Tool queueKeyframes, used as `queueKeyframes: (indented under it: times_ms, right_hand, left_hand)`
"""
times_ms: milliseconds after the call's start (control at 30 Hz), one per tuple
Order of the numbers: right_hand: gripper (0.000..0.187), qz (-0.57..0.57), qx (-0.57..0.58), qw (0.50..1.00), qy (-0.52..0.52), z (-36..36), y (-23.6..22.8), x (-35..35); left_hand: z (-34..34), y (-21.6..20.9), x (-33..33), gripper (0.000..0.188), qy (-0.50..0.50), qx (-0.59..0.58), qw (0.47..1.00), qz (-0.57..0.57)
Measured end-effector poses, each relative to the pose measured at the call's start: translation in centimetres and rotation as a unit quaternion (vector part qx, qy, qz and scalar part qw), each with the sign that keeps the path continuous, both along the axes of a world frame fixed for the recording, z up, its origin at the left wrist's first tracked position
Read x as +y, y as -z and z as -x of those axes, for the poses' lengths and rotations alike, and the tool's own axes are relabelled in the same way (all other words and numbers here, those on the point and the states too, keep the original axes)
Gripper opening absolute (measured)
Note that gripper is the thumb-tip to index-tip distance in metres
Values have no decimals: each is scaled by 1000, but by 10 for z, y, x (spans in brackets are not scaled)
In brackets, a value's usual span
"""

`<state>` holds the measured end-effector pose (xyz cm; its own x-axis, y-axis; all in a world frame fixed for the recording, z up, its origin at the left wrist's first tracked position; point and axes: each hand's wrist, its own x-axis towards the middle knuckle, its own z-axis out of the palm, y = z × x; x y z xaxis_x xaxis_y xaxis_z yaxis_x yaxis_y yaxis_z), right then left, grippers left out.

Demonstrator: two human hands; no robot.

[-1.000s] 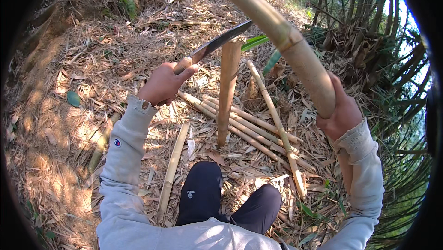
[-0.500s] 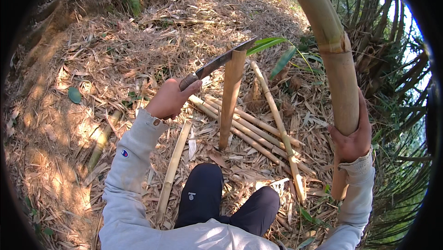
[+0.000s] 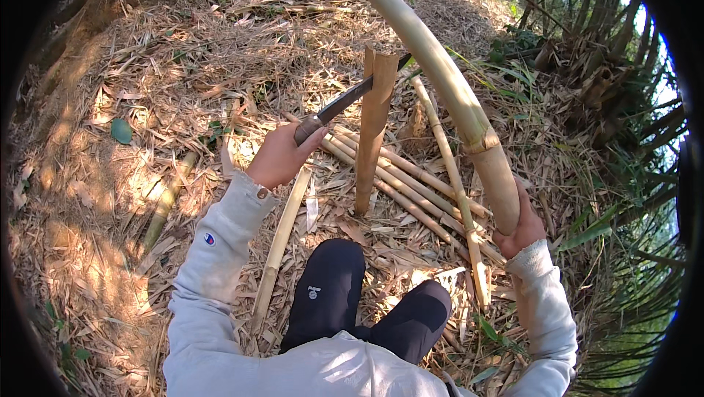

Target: The person processes bamboo stalks by splitting, carving, and stripping them using a machete while working on the ground.

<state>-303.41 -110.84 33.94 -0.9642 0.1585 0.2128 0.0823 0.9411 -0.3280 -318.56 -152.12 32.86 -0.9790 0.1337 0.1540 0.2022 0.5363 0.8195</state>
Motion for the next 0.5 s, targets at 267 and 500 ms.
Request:
queueKeyframes:
  times_ms: [267, 500]
  right_hand:
    - [92, 179, 232, 953, -71, 3, -21, -29]
    - [92, 130, 456, 879, -48, 50, -78, -26]
  left_hand:
    - [13, 33, 9, 38, -20, 57, 998, 13]
    - [18, 34, 4, 39, -25, 56, 998, 10]
